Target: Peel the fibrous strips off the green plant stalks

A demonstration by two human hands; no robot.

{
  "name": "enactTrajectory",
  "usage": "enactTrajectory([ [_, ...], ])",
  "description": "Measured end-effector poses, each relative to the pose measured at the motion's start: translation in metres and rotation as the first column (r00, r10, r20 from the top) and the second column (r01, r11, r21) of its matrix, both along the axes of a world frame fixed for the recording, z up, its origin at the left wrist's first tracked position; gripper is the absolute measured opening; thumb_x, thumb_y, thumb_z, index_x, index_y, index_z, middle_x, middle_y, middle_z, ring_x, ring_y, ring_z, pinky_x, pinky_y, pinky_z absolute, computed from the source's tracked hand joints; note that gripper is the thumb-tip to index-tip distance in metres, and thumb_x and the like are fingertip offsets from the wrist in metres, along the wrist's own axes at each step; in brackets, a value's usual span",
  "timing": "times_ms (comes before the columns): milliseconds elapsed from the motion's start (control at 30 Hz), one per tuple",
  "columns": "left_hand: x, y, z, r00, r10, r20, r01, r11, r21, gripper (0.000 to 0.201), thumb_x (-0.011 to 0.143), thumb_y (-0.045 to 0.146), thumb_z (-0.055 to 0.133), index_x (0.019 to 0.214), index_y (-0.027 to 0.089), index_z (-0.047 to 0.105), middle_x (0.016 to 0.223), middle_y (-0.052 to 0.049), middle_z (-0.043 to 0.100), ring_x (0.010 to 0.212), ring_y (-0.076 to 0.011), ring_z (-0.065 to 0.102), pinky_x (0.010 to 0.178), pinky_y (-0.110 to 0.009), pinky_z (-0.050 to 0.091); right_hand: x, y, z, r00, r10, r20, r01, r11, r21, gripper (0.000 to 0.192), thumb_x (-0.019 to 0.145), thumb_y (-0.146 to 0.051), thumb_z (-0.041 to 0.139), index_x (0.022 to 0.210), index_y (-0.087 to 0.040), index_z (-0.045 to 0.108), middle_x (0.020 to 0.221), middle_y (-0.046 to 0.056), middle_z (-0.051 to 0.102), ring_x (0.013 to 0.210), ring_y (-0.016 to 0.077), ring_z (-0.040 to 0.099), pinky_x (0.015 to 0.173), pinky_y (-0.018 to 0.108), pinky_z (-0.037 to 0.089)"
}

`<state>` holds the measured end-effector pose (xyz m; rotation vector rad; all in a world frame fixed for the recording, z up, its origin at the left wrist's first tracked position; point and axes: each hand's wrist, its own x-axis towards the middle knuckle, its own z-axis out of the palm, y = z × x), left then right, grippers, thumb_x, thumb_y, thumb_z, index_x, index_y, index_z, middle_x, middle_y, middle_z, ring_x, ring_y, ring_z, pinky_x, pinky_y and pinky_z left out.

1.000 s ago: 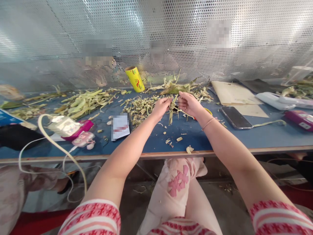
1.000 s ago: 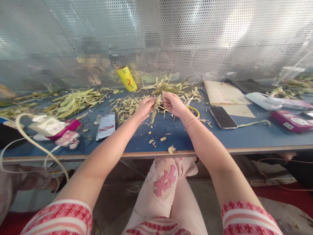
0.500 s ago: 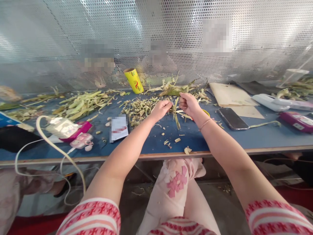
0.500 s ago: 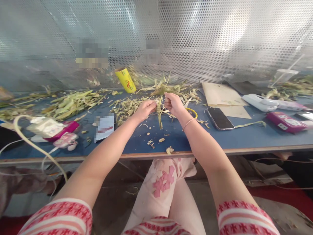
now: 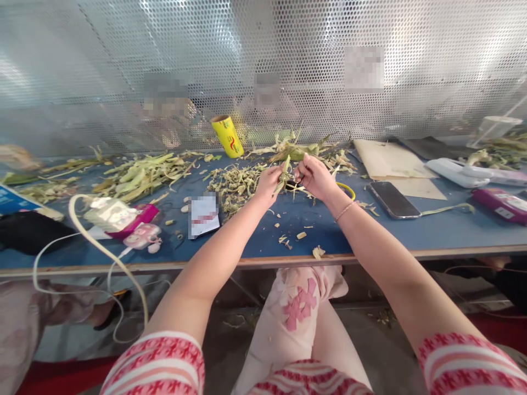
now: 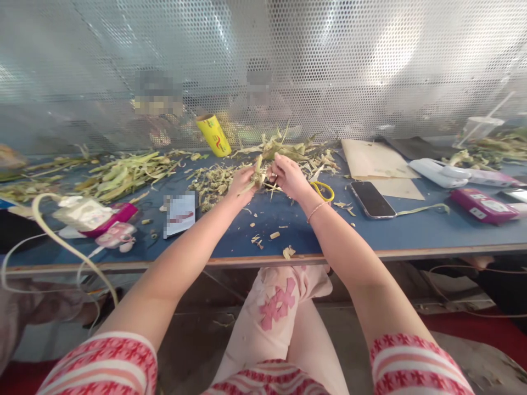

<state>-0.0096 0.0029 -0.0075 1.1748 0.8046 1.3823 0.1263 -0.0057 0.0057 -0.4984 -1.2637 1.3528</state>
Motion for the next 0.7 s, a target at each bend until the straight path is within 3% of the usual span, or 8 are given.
enactTrajectory([
  [200,-0.004,0.007,-0.005,0.997,0.055,0.044,-0.057,0.998,0.03,0.054,0.073,0.034,0.076,0.051,0.019,0.028,0.043,0.01,0.026,0.038,-0.0022,0.027,0.04,-0.021,0.021,-0.008,-0.003,-0.006,0.987,0.159,-0.009,-0.159,0.987,0.007,0.055,0.074,-0.05,0.074,0.056,-0.02,0.032,0.055,-0.007,0.024,0.051,0.0064,0.033,0.051,0.021,0.033],
  [433,-0.011,0.014,-0.012,0.98,0.089,-0.176,-0.053,0.979,0.198,0.059,0.067,0.043,0.078,0.05,0.019,0.028,0.043,0.009,0.024,0.041,-0.0023,0.022,0.043,-0.022,0.013,-0.005,0.004,-0.005,0.999,0.037,0.012,-0.036,0.997,-0.064,0.055,0.075,-0.042,0.076,0.054,-0.02,0.03,0.05,-0.009,0.026,0.046,0.0049,0.029,0.048,0.022,0.029],
  [700,-0.012,0.014,-0.014,0.959,0.138,-0.247,-0.071,0.963,0.261,0.056,0.069,0.041,0.074,0.049,0.02,0.026,0.045,0.009,0.021,0.044,-0.0036,0.018,0.047,-0.023,0.012,0.001,0.009,-0.007,0.998,0.065,0.005,-0.064,0.994,-0.09,0.051,0.074,-0.034,0.076,0.053,-0.02,0.031,0.047,-0.009,0.028,0.043,0.0046,0.032,0.047,0.021,0.027],
])
